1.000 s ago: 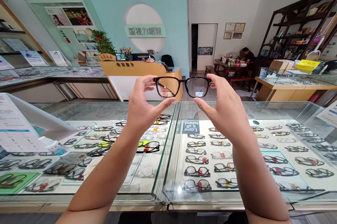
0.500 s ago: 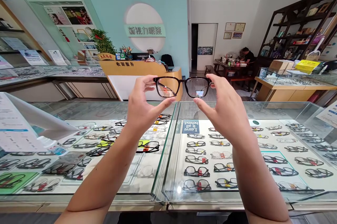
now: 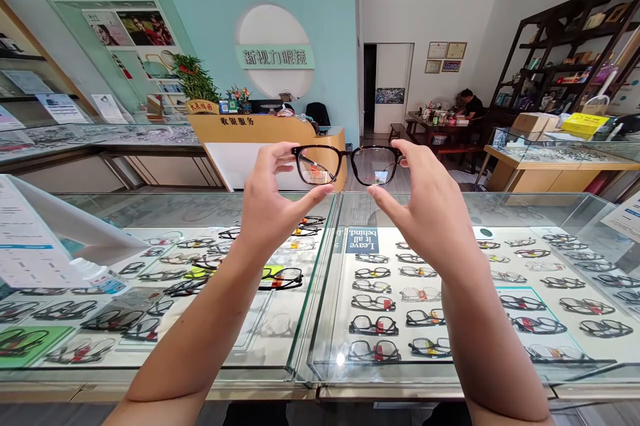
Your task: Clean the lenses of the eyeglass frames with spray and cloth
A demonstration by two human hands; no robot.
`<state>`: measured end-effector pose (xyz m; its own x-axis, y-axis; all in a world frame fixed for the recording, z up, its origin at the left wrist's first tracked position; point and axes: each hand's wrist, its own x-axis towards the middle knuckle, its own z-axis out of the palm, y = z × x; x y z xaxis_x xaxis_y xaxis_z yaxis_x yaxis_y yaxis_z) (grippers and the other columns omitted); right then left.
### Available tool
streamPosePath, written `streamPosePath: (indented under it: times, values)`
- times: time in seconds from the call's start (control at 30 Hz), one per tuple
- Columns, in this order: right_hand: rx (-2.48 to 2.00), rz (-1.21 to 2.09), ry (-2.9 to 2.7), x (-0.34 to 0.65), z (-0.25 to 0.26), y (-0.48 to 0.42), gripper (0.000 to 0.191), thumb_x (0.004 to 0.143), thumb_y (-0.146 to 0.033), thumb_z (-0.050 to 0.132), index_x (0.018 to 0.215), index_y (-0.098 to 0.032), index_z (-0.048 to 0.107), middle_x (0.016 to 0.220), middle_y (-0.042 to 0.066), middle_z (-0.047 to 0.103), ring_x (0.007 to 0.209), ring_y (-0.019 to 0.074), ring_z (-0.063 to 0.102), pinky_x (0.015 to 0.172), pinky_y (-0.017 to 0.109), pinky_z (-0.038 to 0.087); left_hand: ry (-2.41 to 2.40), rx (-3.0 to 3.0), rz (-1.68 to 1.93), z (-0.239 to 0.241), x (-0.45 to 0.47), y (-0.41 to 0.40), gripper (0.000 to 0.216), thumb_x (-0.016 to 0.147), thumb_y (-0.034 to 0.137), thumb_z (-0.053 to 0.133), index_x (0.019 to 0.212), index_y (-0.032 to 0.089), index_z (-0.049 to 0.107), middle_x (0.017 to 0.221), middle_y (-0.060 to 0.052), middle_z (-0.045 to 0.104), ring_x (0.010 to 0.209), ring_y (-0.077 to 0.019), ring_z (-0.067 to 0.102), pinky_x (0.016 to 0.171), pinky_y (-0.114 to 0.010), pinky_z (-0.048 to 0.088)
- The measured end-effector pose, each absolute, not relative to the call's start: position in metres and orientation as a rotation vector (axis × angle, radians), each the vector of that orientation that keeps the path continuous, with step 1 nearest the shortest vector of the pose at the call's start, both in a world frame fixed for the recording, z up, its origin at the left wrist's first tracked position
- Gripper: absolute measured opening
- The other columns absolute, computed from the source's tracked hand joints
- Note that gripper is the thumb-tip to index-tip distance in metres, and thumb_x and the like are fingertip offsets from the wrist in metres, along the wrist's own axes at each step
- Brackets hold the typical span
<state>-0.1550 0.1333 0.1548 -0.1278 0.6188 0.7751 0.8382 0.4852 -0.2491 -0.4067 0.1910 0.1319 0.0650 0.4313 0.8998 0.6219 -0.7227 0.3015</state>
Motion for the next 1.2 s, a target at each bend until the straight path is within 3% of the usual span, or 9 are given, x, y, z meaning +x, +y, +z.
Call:
streamPosePath:
  times: [0.93,1.2]
  values:
    - [-1.216,-0.328,-1.835,-0.157,0.156,0.131,0.060,0.099,-0.044,0.069,0.155,-0.027,0.055,0.148,0.016,0.066,0.130,0.0392,0.067,0.108,0.057,0.056,-1.115,-2.222,-1.770,0.132,-0.411,0.195,0.079,0.076,0.068,0.090,0.135,0.027,0.058,0.135,-0.012,0.070,0.115,-0.0292,0.073,0.100,-0.047,0.062]
    - [-1.138,-0.328,-1.832,-0.158,0.154,0.135,0.059,0.099,-0.039,0.071,0.154,-0.028,0.053,0.144,0.014,0.067,0.124,0.0352,0.070,0.105,0.054,0.058,-1.024,-2.318,-1.906,0.131,-0.421,0.217,0.078,0.075,0.067,0.092,0.134,0.027,0.059,0.135,-0.012,0.072,0.122,-0.0298,0.072,0.104,-0.047,0.060]
